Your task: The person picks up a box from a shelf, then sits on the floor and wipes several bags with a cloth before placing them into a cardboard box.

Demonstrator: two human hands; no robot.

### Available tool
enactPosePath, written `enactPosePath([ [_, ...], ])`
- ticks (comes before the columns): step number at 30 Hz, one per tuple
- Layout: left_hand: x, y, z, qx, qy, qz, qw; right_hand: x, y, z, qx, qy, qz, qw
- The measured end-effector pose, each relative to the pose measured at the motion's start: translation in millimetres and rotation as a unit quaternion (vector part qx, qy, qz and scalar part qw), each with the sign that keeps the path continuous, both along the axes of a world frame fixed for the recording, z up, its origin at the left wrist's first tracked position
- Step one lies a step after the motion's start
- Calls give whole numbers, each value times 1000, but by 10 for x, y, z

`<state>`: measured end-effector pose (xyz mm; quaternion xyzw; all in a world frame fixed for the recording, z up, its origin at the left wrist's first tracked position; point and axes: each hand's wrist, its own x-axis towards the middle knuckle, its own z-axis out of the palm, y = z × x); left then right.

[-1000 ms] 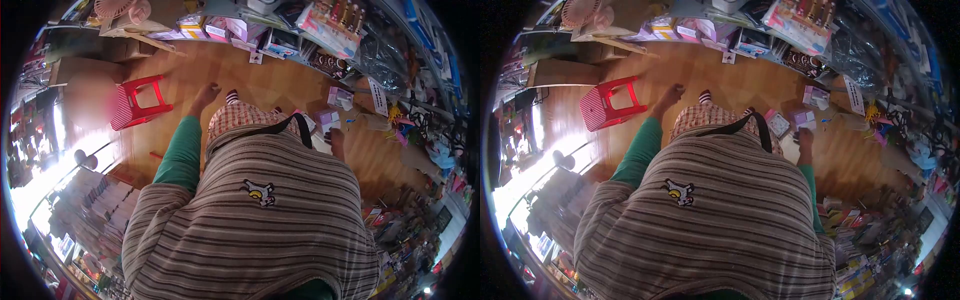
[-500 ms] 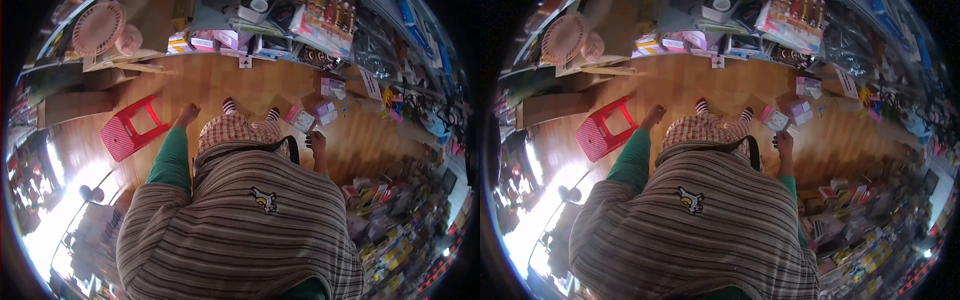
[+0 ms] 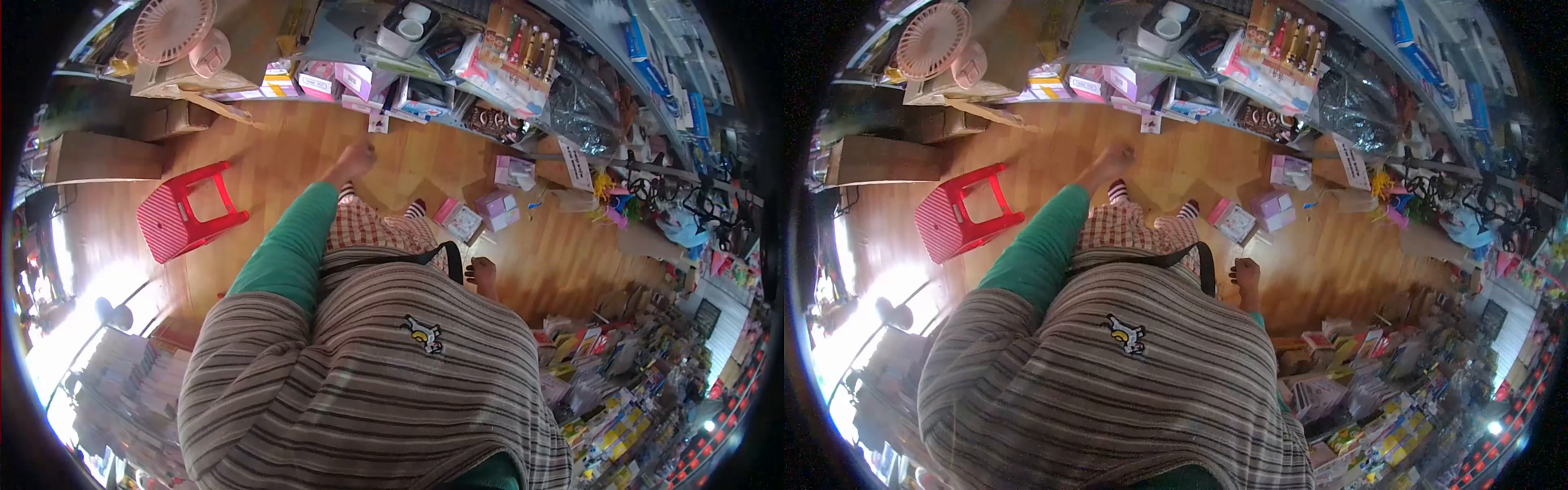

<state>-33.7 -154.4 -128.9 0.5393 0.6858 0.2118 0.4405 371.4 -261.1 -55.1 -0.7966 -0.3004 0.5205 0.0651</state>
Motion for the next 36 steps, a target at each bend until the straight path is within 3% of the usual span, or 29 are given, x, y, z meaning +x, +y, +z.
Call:
enactPosePath([
  [2, 68, -222, 30, -90, 16, -72, 993, 12, 147, -29, 43, 29, -7, 999],
  [3, 86, -367, -79, -60, 21, -104, 993, 17, 234, -42, 51, 34, -9, 998],
  [6, 21, -804, -1027, -20, -5, -128, 992, 42, 470, -73, 86, 51, 27, 995],
  [8, 33, -841, 289, -98, -45, -32, 994, 119, 593, -126, 100, 46, 44, 993],
  [10, -115, -1009, -145, -124, 59, 38, 990, 179, 705, -94, 124, 41, 65, 989],
  [11, -157, -1050, -131, -125, 79, 60, 987, 229, 757, -97, 130, 42, 57, 989],
  [13, -259, -1182, -208, -123, 104, 73, 984, 373, 840, -163, 104, -6, 144, 984],
  [15, -297, -1281, -419, -125, 47, 183, 974, 503, 926, -231, 109, -22, 146, 983],
  [16, -270, -1308, -421, -121, 52, 176, 976, 554, 974, -243, 123, -26, 159, 979],
  [18, -125, -1301, -148, -202, -16, 236, 951, 659, 1052, -321, 146, -14, 165, 975],
  [19, -78, -1295, -167, -195, -9, 233, 953, 728, 1130, -404, 152, -9, 159, 975],
  [21, -4, -1379, -511, -152, 17, 203, 967, 935, 1248, -827, 222, -78, 261, 936],
  [23, 79, -1380, -762, -110, 16, 155, 982, 915, 1288, -832, 273, -107, 246, 924],
  [24, 98, -1335, -760, -109, 23, 162, 980, 927, 1355, -794, 252, -115, 260, 925],
  [26, 167, -1240, -763, -30, 47, 48, 997, 954, 1435, -804, 181, -148, 253, 939],
  [29, 312, -1066, -309, -43, 84, 40, 995, 904, 1362, -630, 247, -142, 229, 931],
  [30, 311, -1042, -263, -38, 85, 46, 995, 1106, 1382, -942, 256, -236, 464, 814],
  [32, 297, -979, -186, -69, 40, 88, 993, 1177, 1267, -963, 272, -223, 517, 780],
  [34, 300, -968, -79, -72, 53, 94, 992, 1229, 1120, -1082, 276, -283, 586, 708],
  [35, 288, -976, -13, -80, 66, 96, 990, 1364, 1048, -1733, 369, -260, 462, 763],
  [36, 195, -1006, -363, -63, 104, 74, 990, 1281, 919, -1229, 307, -231, 530, 757],
])
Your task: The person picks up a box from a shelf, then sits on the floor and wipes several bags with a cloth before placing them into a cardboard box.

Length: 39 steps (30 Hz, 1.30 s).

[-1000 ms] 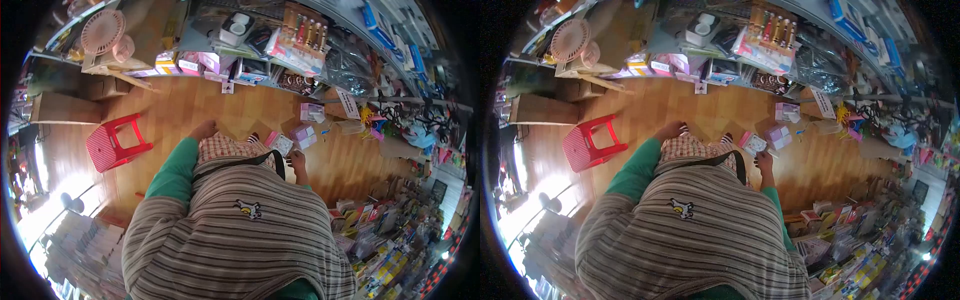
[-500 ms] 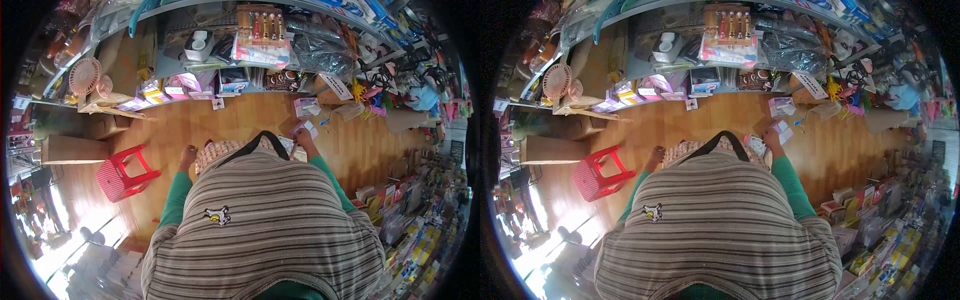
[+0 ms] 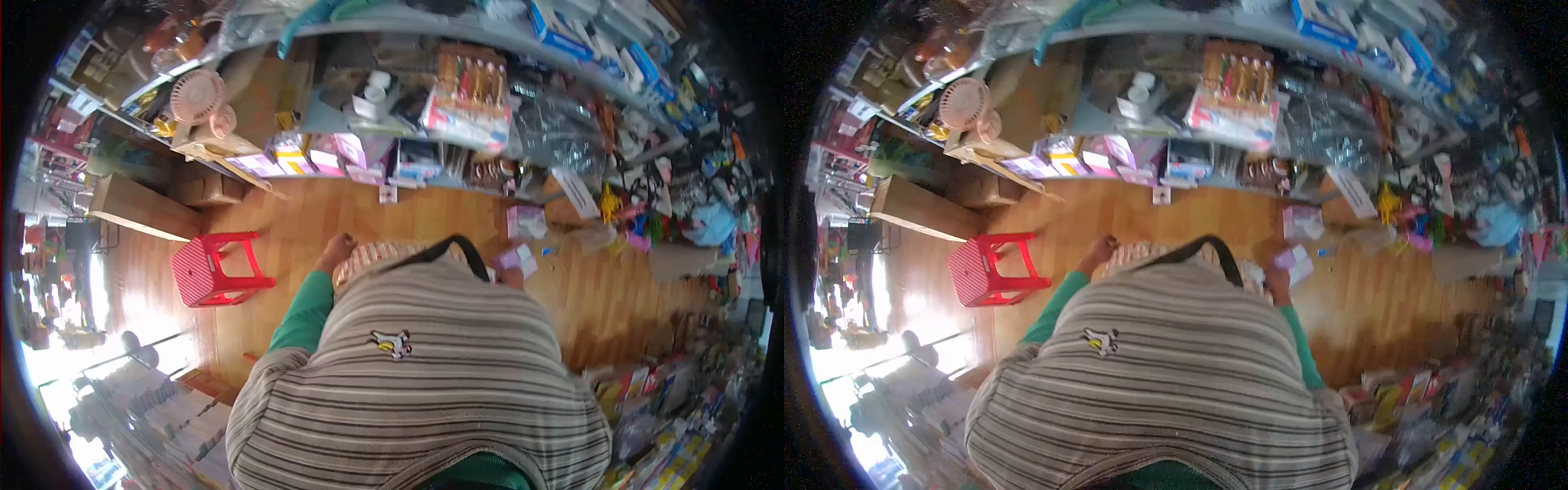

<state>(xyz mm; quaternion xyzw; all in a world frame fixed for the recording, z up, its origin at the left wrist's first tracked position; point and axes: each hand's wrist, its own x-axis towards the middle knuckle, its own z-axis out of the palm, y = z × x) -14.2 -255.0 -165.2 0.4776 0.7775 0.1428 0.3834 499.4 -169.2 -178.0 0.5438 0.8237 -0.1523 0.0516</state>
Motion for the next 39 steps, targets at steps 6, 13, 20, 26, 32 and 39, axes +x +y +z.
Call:
enactPosePath([
  [6, 32, -231, 167, -49, 41, -21, 998, -370, -204, 184, -73, 322, -294, 897],
  [13, 9, -223, 597, -85, 0, -20, 996, -485, -183, -235, 33, 191, -207, 959],
  [20, -132, -212, 444, -67, -16, -36, 997, -758, -174, -84, -222, 282, -398, 844],
  [26, -391, -176, 183, -86, -22, -46, 995, -1023, -306, 111, -218, 356, -397, 817],
  [32, -730, -50, 250, -64, -18, -57, 996, -1429, -347, 312, -249, 307, -368, 842],
  [39, -1095, -110, 156, -55, 0, -57, 997, -1854, -457, 441, -275, 246, -301, 879],
])
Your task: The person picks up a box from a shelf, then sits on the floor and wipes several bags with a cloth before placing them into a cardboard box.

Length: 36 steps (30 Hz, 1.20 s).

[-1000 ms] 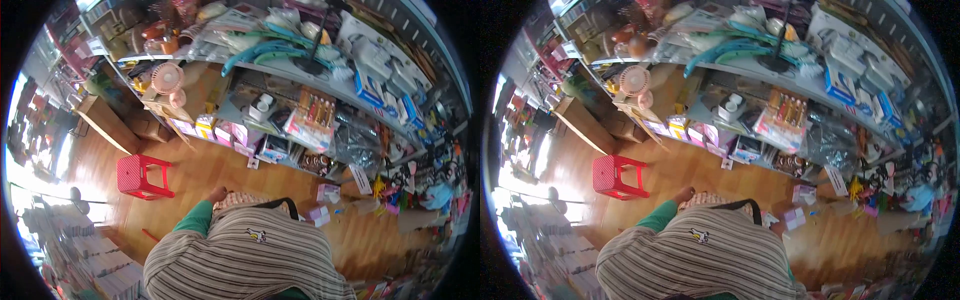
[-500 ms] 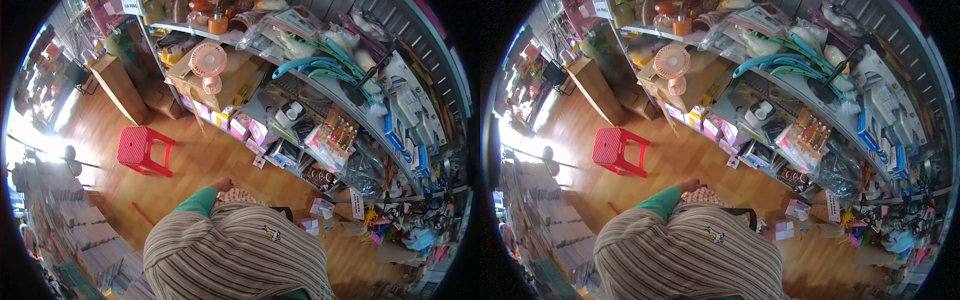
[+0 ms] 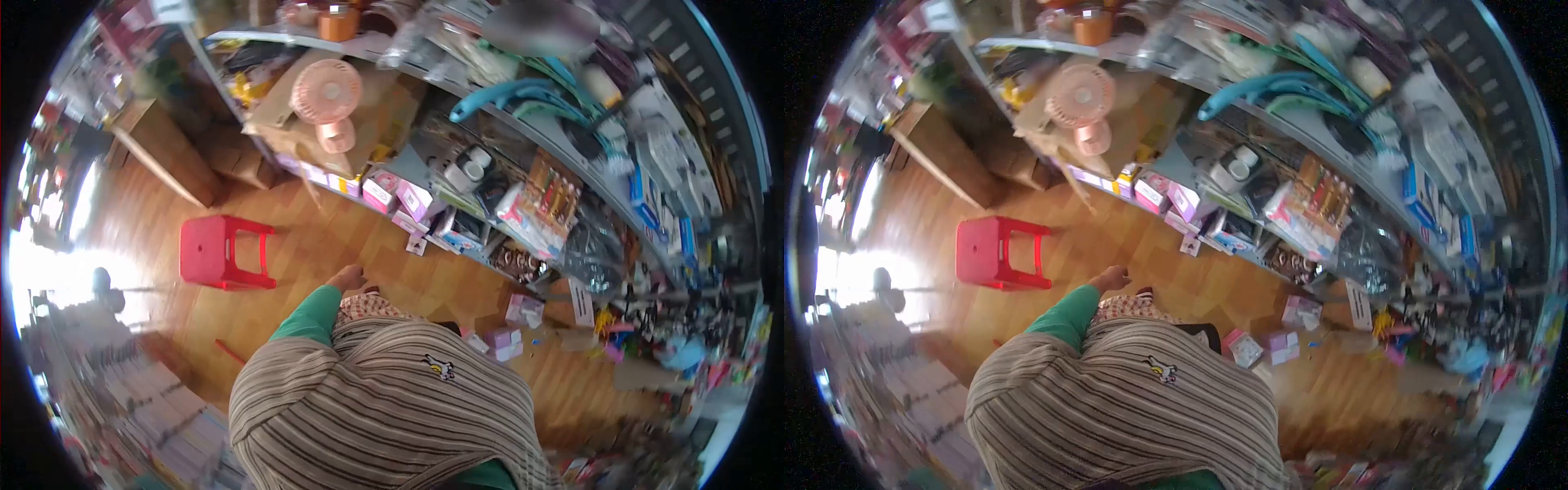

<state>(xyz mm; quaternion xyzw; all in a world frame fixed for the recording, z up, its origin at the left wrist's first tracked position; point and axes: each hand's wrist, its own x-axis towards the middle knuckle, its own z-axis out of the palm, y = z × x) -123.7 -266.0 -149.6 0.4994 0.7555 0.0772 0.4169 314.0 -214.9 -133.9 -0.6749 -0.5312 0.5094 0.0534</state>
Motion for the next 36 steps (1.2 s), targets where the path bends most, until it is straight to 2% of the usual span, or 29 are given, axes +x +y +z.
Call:
enactPosePath([
  [1, -40, 6, 2, -1, -2, -29, 1000, -46, -27, 12, 1, -9, 12, 1000],
  [3, -104, -17, 37, -32, -23, -14, 999, -158, -100, 44, 5, -24, 37, 999],
  [6, -150, -113, -106, 0, -47, 5, 999, -289, -209, 72, 20, -42, 75, 996],
  [7, -172, -130, -161, 3, -47, 6, 999, -477, -139, 556, -93, -39, 78, 992],
  [8, -183, -117, -205, 0, -44, -22, 999, -537, -163, 685, -112, -26, 79, 990],
  [10, -242, -104, -305, -54, -66, 28, 996, -557, -286, 664, -80, 2, 86, 993],
  [12, -301, -52, -408, -64, -54, 3, 996, -573, -409, 631, -47, 19, 100, 994],
  [14, -340, -33, -377, -53, -74, 27, 995, -578, -501, 599, -8, 34, 125, 992],
  [16, -669, -82, -1510, -33, -129, -2, 991, -587, -566, 536, 59, 41, 174, 982],
  [17, -711, -69, -1404, -15, -134, -16, 991, -593, -624, 465, 107, 49, 205, 972],
  [18, -748, -51, -1273, 2, -139, -31, 990, -812, -579, 988, 17, 38, 87, 995],
  [20, -769, 119, -1055, -69, -171, -17, 983, -767, -607, 868, 73, 68, 108, 989],
  [21, -776, 163, -933, -109, -232, 26, 966, -830, -596, 991, 44, 79, 43, 995],
  [22, -778, 206, -792, -149, -286, 73, 944, -856, -580, 966, 68, 54, 54, 995],
  [23, -520, 254, -242, -97, -230, 65, 966, -912, -563, 1161, 67, 63, 18, 996],
  [25, -455, 281, -43, -111, -194, 39, 974, -922, -567, 1161, 54, 78, 19, 995],
  [27, -476, 328, 34, -111, -160, 15, 981, -959, -588, 1145, 47, 68, 18, 996],
  [29, -491, 391, 68, -169, -116, -12, 979, -971, -624, 1135, 68, 59, 16, 996],
  [33, -539, 567, -112, -180, -126, -50, 974, -979, -737, 1222, 59, 48, -14, 997],
  [35, -528, 646, -292, -8, -172, -259, 950, -968, -832, 1192, 58, 48, -43, 996],
  [36, -387, 670, -67, -13, -175, -260, 950, -945, -889, 1176, 60, 46, -63, 995],
])
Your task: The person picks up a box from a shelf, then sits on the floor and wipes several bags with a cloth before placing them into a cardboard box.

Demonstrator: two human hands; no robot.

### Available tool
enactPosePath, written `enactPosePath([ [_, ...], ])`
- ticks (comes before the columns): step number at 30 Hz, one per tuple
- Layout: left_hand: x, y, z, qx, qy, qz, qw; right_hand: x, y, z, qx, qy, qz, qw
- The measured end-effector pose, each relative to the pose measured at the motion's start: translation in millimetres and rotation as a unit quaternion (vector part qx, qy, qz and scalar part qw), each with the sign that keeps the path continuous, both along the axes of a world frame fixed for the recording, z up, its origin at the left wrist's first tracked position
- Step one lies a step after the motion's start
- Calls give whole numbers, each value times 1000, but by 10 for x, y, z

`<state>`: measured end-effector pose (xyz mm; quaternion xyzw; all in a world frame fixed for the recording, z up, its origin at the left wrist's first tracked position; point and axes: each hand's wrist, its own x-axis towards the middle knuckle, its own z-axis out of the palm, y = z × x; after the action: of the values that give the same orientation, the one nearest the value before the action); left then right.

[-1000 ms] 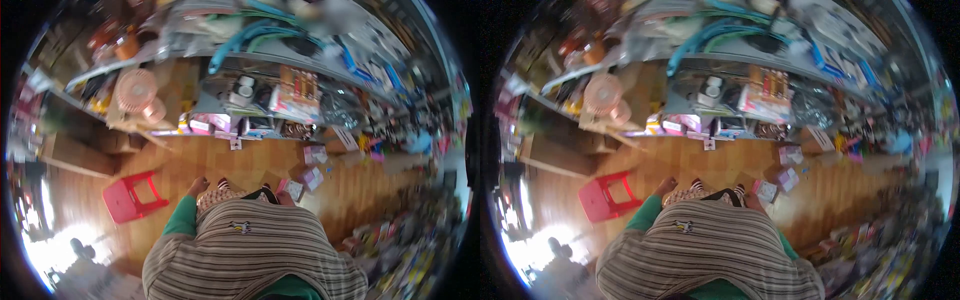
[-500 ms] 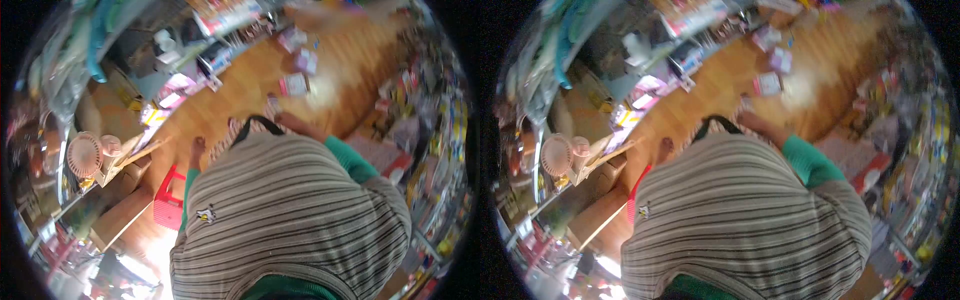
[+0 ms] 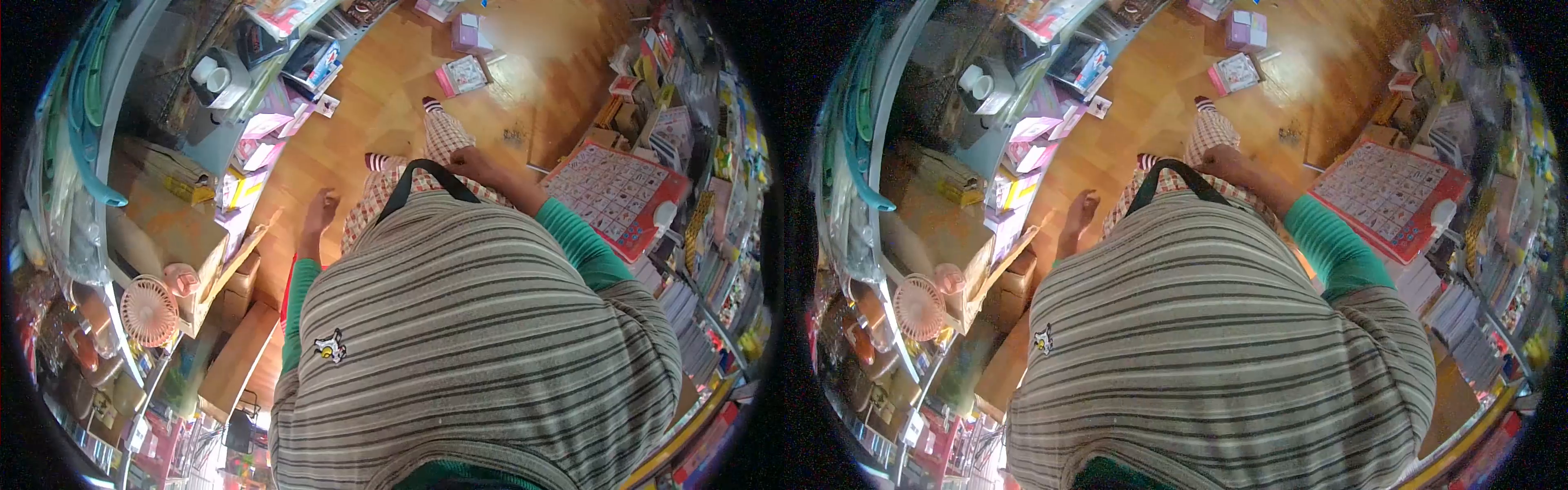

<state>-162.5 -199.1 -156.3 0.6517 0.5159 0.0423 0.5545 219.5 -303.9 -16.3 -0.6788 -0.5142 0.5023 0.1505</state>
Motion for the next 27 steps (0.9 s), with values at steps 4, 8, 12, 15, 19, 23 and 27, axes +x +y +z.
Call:
enactPosePath([
  [4, 779, 58, 1039, -27, -48, -173, 983, 79, -70, 259, -71, -34, -23, 997],
  [8, 977, -165, 656, -97, -52, -225, 968, 241, -109, 201, -87, -41, 21, 995],
  [12, 1278, -222, 958, -35, -4, -236, 971, 349, -37, 225, -101, -38, 41, 993],
  [15, 1383, -261, 1010, -184, 81, -134, 970, 461, -5, 156, -154, -12, 37, 987],
  [19, 1495, -444, 1311, -224, -45, -37, 973, 747, -42, 14, -176, 16, 94, 980],
  [23, 1941, -403, 1907, -328, -169, 59, 927, 1162, 65, 103, -274, 70, 118, 952],
  [27, 2376, -513, 1932, -495, -176, 172, 833, 1728, -241, -237, -321, 108, 167, 926],
])
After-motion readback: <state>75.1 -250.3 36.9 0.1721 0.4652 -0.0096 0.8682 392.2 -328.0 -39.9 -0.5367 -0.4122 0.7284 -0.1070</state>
